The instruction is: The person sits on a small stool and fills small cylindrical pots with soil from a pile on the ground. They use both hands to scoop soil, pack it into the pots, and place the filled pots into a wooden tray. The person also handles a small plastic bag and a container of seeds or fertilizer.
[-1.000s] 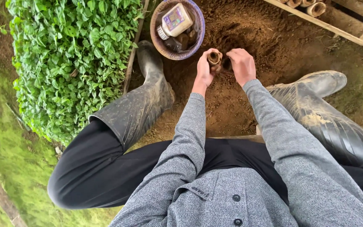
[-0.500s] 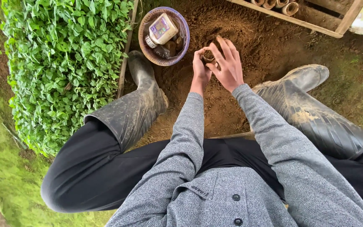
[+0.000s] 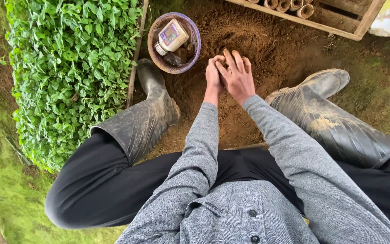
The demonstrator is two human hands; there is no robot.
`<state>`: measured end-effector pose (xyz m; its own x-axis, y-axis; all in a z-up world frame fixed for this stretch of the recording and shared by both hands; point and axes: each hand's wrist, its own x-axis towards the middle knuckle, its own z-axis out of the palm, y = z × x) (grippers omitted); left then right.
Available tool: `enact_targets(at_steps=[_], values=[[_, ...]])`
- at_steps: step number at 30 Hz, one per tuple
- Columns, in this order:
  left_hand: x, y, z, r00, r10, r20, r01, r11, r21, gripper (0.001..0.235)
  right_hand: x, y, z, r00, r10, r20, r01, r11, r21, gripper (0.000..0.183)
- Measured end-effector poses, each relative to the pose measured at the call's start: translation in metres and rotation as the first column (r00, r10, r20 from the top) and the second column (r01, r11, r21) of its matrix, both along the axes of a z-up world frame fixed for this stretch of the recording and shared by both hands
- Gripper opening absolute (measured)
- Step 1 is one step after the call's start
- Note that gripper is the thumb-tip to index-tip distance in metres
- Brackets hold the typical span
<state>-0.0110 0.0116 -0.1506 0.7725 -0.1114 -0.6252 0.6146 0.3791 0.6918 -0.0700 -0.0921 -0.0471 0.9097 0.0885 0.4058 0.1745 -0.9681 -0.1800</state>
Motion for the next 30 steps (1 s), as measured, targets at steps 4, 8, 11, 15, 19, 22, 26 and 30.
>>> enact_targets(at_steps=[4, 8, 11, 15, 19, 22, 26, 30], values=[[-0.002, 0.002, 0.027, 0.999, -0.02, -0.049, 0.022, 0.999, 0.03, 0.037, -0.005, 0.003, 0.002, 0.994, -0.004, -0.11, 0.008, 0.999, 0.039, 0.043], [0.004, 0.001, 0.087, 0.981, 0.089, -0.175, -0.092, 0.996, -0.012, 0.027, -0.006, -0.007, -0.007, 0.987, 0.047, -0.152, 0.002, 0.952, 0.306, 0.064], [0.003, 0.009, 0.084, 0.986, 0.062, -0.157, -0.083, 0.988, -0.13, 0.03, -0.01, -0.02, -0.019, 0.985, 0.008, -0.175, 0.043, 0.958, 0.284, 0.056], [-0.001, 0.013, 0.072, 0.99, 0.052, -0.134, -0.074, 0.982, -0.172, 0.028, -0.02, -0.028, -0.046, 0.972, 0.044, -0.232, -0.065, 0.994, -0.082, 0.041], [0.0, 0.013, 0.068, 0.988, 0.054, -0.142, -0.076, 0.986, -0.15, 0.029, -0.017, -0.029, -0.059, 0.981, 0.109, -0.159, -0.111, 0.994, -0.005, 0.023], [0.002, 0.011, 0.067, 0.987, 0.041, -0.156, -0.063, 0.989, -0.135, 0.03, -0.009, -0.031, -0.055, 0.992, 0.035, -0.123, -0.019, 0.992, 0.128, 0.015], [0.005, 0.005, 0.062, 0.986, 0.047, -0.16, -0.07, 0.987, -0.143, 0.029, 0.007, -0.018, -0.024, 0.998, -0.017, -0.056, 0.047, 0.807, 0.589, 0.023], [0.004, -0.005, 0.036, 0.964, 0.143, -0.225, -0.191, 0.958, -0.212, 0.021, 0.02, 0.003, 0.01, 0.997, 0.021, 0.074, -0.065, 0.747, 0.662, 0.04]])
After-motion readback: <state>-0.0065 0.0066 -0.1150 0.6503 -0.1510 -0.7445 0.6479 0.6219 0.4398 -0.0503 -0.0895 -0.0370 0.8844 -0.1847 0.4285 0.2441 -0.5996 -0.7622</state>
